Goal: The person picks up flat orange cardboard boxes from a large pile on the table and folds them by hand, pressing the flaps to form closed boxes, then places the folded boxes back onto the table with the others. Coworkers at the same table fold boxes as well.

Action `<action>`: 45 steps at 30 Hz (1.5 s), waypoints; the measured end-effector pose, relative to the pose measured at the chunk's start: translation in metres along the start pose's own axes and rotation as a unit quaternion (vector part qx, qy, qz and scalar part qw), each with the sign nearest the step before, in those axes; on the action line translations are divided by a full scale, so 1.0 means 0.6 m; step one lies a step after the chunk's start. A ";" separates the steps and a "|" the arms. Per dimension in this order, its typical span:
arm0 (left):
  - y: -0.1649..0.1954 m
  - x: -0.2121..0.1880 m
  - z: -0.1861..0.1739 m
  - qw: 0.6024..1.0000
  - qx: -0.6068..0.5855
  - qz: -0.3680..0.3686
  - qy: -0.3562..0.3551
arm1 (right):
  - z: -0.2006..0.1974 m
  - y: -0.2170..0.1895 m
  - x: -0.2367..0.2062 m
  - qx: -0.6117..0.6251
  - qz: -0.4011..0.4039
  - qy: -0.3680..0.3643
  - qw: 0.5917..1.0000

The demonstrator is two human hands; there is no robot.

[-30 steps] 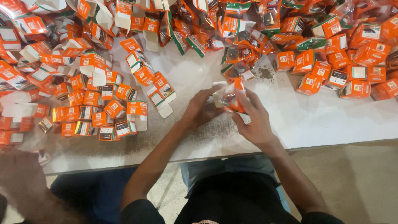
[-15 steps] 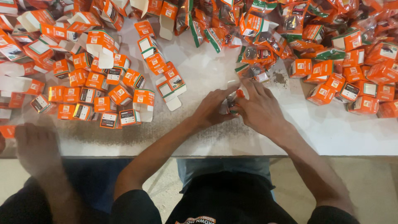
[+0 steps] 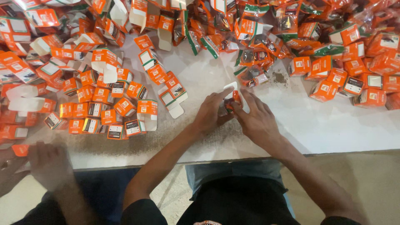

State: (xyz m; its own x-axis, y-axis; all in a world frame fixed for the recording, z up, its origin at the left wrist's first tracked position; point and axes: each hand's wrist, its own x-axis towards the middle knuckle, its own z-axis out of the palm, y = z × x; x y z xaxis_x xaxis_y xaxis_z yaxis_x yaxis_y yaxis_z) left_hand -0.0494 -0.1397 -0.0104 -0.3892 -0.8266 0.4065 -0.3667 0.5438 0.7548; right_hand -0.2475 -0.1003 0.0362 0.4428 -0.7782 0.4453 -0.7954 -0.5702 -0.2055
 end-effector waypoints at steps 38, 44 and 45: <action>-0.018 -0.026 0.027 0.987 0.154 0.052 0.007 | 0.063 0.038 -0.022 0.176 0.066 0.036 0.981; -0.020 -0.018 0.016 0.987 0.143 0.076 0.006 | 0.064 0.044 -0.021 0.150 0.025 0.037 0.988; -0.020 -0.016 0.016 0.987 0.142 0.078 0.007 | 0.065 0.045 -0.019 0.155 0.020 0.040 0.987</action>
State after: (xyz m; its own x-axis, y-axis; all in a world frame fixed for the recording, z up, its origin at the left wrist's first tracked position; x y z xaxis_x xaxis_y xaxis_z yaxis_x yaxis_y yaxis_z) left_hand -0.0495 -0.1372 -0.0285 -0.4484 -0.7301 0.5157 -0.5256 0.6820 0.5085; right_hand -0.2580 -0.1174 -0.0085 0.3689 -0.7857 0.4966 -0.6417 -0.6018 -0.4755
